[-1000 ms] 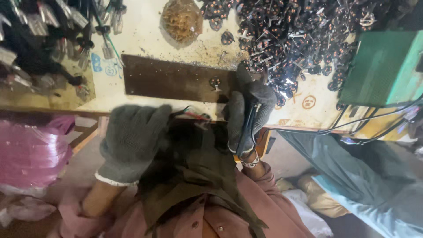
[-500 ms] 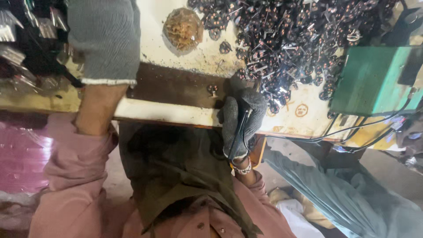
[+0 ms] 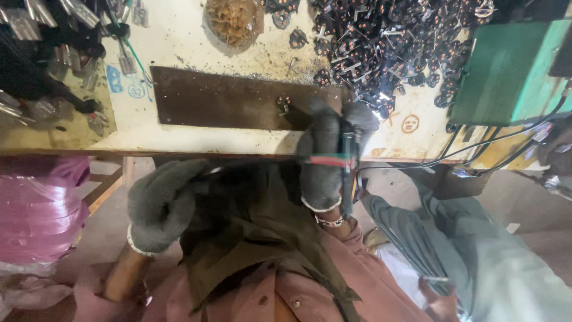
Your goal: The person solders small electrical components at a workbench, holding a soldering iron in one hand and positioning wires and components with the other. They finish each unit and set it on a large pile of completed components on the bench, then pick up the next piece to repeat the process.
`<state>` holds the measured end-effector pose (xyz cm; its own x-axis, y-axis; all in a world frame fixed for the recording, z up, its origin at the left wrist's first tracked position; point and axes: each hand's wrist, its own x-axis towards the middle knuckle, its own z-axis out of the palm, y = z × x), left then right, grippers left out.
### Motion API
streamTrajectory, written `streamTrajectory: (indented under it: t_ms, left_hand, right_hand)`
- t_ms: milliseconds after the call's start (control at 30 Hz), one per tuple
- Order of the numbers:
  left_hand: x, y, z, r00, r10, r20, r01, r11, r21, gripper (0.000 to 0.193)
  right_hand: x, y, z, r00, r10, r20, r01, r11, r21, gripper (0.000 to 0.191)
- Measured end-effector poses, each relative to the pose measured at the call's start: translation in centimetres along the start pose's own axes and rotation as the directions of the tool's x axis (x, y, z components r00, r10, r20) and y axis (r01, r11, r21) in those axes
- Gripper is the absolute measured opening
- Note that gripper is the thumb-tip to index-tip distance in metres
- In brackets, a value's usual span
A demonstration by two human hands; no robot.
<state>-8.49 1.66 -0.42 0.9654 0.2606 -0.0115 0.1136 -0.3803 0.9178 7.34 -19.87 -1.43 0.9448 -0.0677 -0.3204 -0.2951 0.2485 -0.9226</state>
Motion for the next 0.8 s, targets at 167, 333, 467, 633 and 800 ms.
streamTrajectory:
  t_ms: [167,333,467,633,800]
  left_hand:
    - [0.9,1.3,-0.7,0.968,-0.049,0.247,-0.025,0.958,0.287,0.057]
    - [5.0,3.6,0.8,0.977,-0.015,0.212,0.057,0.979,-0.197,0.034]
    - [7.0,3.7,2.8,0.907,-0.354,0.230,0.399,0.896,-0.195,0.014]
    - [6.5,3.2,3.1,0.933,-0.336,0.131,0.357,0.909,-0.213,0.010]
    - [6.0,3.5,3.4,0.946,-0.267,0.186,0.308,0.917,-0.253,0.010]
  right_hand:
    - [-1.8,-1.7,0.6,0.896,-0.241,0.373,0.431,0.678,-0.596,0.034]
    - [-2.5,-1.9,3.5,0.924,-0.030,0.381,0.158,0.938,-0.309,0.029]
    - [-3.1,-0.7,2.7,0.974,0.006,0.228,-0.006,1.000,0.001,0.037]
    - [-2.1,2.3,-3.5,0.928,0.170,0.331,-0.176,0.984,-0.012,0.049]
    - [-2.0,5.1,-5.4,0.892,0.127,0.434,0.102,0.877,-0.469,0.067]
